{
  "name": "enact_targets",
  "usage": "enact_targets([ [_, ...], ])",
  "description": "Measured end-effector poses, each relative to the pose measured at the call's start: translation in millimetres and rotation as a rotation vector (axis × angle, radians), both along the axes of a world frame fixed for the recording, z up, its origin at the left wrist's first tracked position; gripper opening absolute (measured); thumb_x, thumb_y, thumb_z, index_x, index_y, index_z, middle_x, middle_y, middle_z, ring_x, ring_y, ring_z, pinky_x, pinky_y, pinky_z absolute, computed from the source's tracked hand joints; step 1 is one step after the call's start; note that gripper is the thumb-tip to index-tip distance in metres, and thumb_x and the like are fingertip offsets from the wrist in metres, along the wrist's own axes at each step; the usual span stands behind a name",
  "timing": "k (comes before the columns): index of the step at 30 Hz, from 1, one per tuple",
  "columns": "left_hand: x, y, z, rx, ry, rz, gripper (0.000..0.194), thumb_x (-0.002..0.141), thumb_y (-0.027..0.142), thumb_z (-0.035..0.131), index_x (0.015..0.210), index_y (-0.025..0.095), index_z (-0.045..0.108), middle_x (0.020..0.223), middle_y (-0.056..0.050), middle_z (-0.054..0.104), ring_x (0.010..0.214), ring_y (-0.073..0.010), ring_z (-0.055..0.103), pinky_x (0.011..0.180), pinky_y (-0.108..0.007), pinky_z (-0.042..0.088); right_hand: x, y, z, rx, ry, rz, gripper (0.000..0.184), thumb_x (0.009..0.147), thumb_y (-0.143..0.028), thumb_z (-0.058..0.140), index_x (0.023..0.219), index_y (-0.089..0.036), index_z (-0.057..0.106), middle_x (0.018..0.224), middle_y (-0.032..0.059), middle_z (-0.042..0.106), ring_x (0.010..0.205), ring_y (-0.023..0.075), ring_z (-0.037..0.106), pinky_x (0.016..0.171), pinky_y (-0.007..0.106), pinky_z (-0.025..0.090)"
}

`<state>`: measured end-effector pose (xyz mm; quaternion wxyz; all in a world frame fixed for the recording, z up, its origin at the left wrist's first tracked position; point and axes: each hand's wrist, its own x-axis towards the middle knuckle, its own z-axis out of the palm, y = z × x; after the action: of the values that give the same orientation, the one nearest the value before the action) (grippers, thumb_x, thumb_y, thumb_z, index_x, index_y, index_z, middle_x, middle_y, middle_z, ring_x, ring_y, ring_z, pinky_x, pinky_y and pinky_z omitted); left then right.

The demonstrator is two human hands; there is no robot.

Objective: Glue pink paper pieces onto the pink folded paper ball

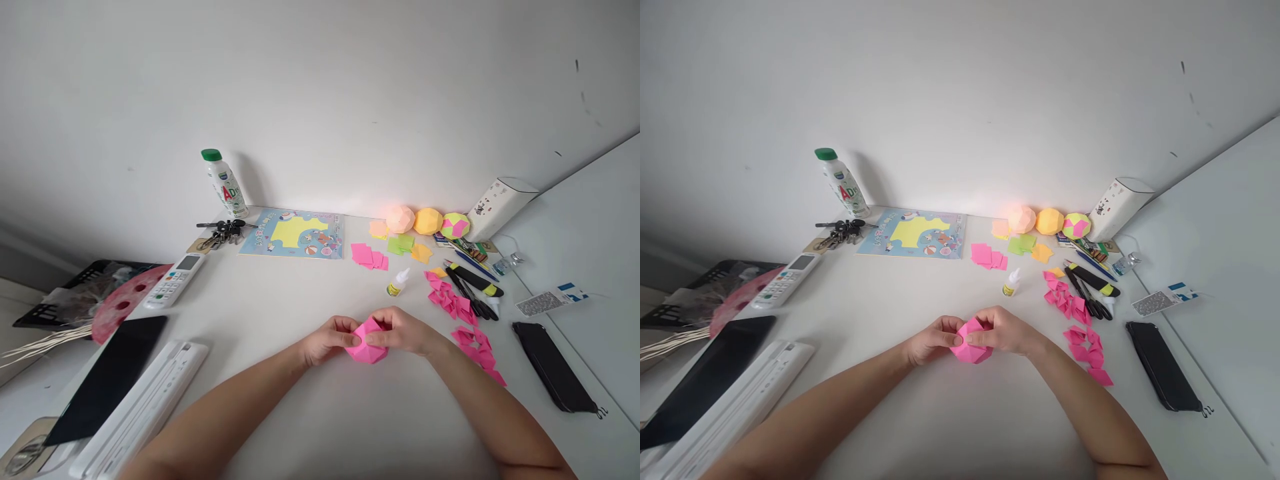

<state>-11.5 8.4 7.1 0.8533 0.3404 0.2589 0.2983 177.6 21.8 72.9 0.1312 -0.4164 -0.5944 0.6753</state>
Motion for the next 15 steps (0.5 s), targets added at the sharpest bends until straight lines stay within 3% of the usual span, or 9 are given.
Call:
enact_targets([
  [15,1.3,0.2,6.7,0.041,-0.024,-0.05,0.015,0.056,0.02,0.075,0.058,0.011,0.063,0.058,0.001,0.054,0.056,-0.0101,0.048,0.058,-0.025,0.038,-1.8,-1.2,-2.9,0.094,-0.057,-0.016,0.037,0.076,-0.039,0.06,0.054,-0.017,0.04,0.053,-0.0065,0.03,0.05,0.0071,0.026,0.047,0.024,0.02],
])
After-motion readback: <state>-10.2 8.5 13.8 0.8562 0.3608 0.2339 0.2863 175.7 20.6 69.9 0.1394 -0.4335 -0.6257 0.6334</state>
